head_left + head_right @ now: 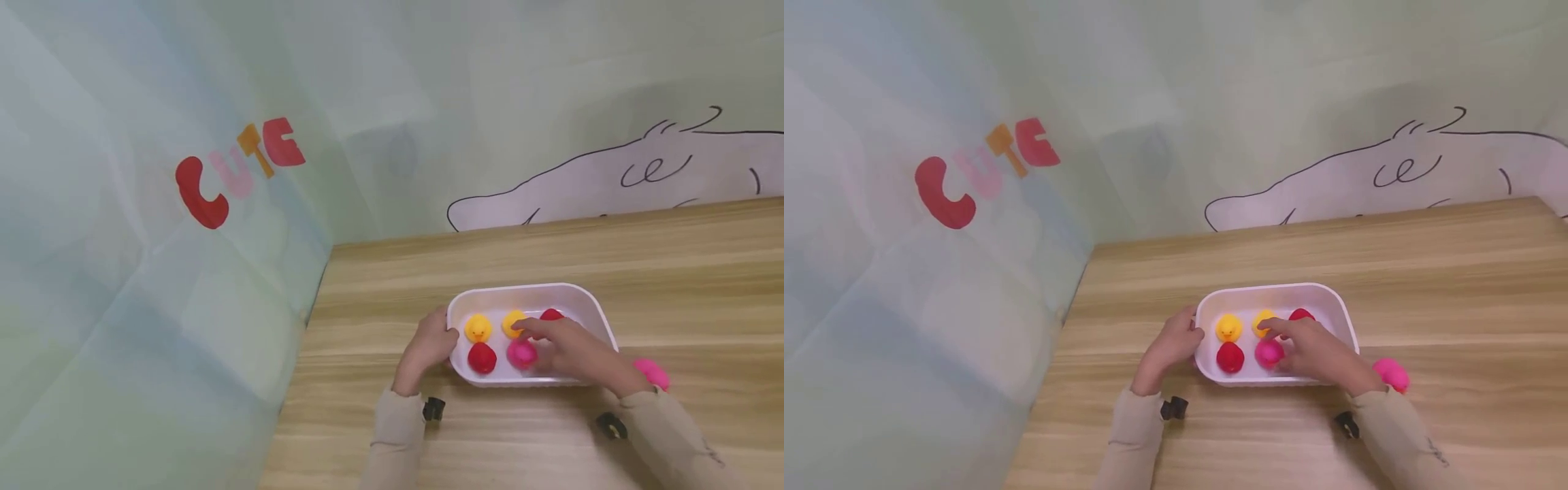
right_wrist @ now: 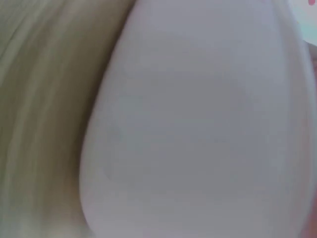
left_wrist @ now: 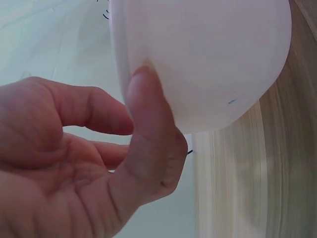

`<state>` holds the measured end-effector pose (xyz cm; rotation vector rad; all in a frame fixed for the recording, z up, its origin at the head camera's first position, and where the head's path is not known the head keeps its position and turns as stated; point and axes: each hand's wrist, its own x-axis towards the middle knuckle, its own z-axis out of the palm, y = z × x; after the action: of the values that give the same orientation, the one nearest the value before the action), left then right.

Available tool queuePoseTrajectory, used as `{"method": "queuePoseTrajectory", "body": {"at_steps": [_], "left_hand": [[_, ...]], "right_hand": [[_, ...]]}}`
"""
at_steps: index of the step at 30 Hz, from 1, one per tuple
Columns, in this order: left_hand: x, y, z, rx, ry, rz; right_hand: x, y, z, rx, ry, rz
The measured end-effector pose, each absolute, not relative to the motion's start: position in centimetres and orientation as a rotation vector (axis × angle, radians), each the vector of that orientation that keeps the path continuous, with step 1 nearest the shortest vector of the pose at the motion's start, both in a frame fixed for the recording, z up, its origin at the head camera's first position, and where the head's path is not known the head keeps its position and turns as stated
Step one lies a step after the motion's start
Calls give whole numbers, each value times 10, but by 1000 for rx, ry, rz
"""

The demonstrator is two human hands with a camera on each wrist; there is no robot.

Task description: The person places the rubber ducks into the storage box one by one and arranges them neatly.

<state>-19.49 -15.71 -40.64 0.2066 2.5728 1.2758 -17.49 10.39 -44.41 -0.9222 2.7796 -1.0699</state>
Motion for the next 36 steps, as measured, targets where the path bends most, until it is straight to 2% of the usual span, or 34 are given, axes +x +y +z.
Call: {"method": "queuePoseTrajectory", "body": {"at_steps": [11,16,21,31,36], "left_hand": [[-196,-161,-412,251,2572,1279],[-197,-161,-414,261,2567,1284],[-199,-160,-413,265,2562,1281],[-196,-164,-413,271,2527,1324],[-200,-164,-411,303,2523,1319]], "right_hand": [[-154,131,-432,-806,2727,-1297],[-147,150,-420,-668,2764,-1288],[-142,176,-414,-664,2873,-1249],[-127,225,-432,-746,3034,-1262],[-123,236,-442,-661,2994,-1274]]}}
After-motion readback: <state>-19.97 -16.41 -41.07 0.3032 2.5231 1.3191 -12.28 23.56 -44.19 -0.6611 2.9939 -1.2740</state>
